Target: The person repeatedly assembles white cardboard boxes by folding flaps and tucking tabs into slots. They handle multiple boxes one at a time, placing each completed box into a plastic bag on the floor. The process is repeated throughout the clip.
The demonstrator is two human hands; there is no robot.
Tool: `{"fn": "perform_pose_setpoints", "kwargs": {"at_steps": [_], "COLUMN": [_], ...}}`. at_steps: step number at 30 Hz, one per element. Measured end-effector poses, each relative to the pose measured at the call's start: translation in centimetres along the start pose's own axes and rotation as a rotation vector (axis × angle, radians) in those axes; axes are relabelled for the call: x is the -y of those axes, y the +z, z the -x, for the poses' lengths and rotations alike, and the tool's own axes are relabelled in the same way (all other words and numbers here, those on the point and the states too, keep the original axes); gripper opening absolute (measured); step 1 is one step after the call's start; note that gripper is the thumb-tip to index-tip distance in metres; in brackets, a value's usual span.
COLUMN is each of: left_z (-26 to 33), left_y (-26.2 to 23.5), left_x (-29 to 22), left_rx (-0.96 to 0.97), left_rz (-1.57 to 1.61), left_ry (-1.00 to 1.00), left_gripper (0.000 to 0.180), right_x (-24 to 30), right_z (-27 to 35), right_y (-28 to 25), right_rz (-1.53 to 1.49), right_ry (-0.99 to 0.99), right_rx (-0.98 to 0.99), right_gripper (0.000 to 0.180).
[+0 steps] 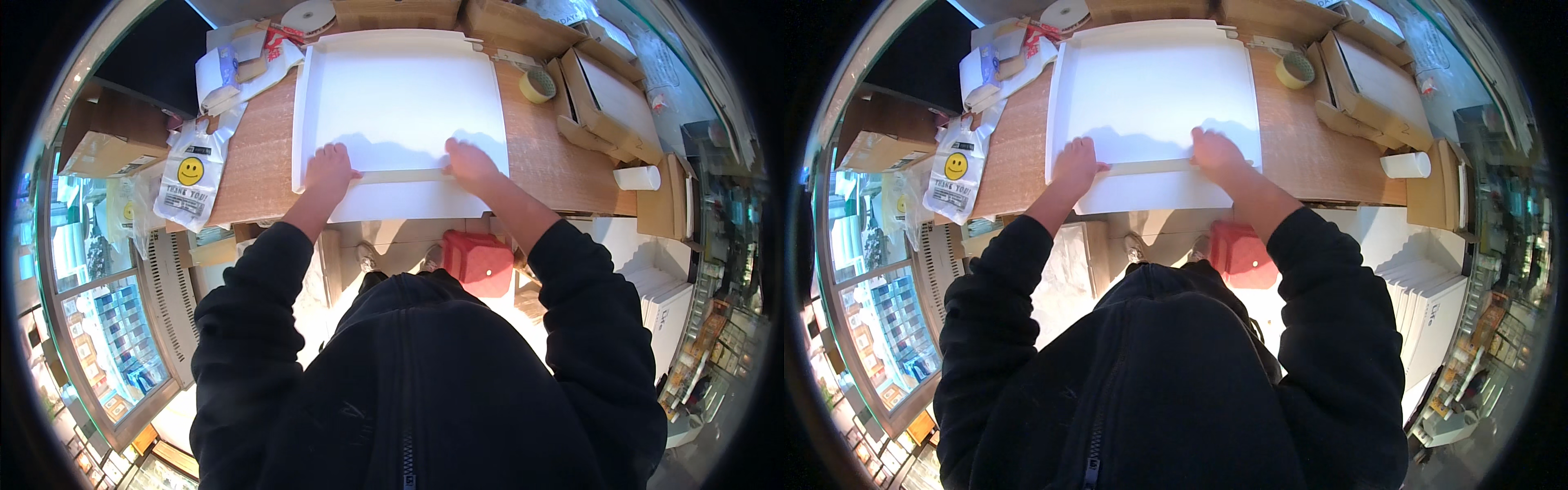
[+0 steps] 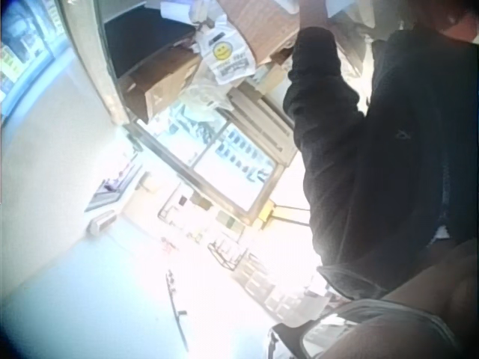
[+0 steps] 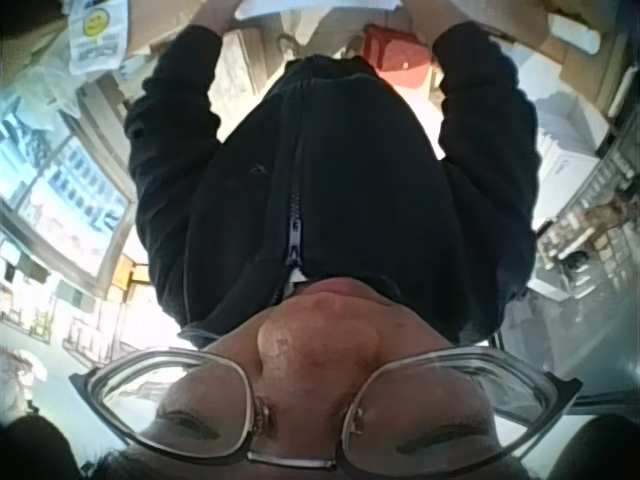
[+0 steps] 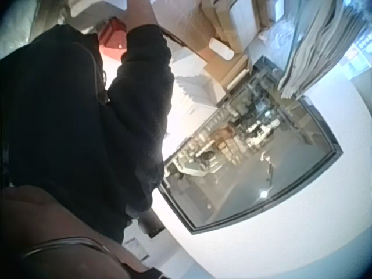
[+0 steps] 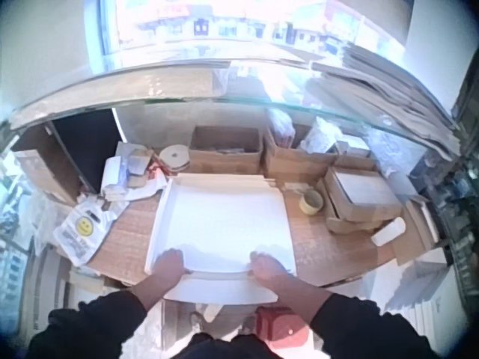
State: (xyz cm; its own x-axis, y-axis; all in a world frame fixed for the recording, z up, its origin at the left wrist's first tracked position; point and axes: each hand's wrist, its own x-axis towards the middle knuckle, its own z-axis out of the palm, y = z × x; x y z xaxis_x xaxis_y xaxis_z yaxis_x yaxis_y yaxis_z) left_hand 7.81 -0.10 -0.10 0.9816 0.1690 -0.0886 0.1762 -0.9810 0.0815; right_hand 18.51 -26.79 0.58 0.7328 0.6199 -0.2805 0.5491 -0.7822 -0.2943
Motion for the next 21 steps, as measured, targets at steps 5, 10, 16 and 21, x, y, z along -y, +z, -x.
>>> {"fn": "perform_pose_setpoints", "kwargs": {"at_steps": [5, 10, 16, 21], "left_z": [-1.1, 0.1, 0.2, 1.3], "left_y": [-0.2, 1.4, 3.1, 4.2], "left_x": [-3.3, -5.3, -4.5, 0.1], "left_rx": [0.252, 0.095, -0.051, -0.094], "left_rz": [0.171, 0.377, 0.373, 0.398], "left_ry": [0.184, 0.091, 0.170, 0.131], "left_gripper": [0.026, 0.029, 0.030, 0.021], "right_x": [0.7, 5.9, 6.2, -0.7], "right_z": [-1.9, -0.3, -1.1, 1.7], "right_y": [-1.7, 2.1, 5.4, 6.1], "right_rz": [0.131, -0.148, 0.007, -0.110], "right_ry": [0.045, 0.022, -0.098, -0.225], "right_rx": [0.110, -0.019, -0.389, -0.629], "right_gripper": [0.023, 0.021, 0.036, 0.018]}}
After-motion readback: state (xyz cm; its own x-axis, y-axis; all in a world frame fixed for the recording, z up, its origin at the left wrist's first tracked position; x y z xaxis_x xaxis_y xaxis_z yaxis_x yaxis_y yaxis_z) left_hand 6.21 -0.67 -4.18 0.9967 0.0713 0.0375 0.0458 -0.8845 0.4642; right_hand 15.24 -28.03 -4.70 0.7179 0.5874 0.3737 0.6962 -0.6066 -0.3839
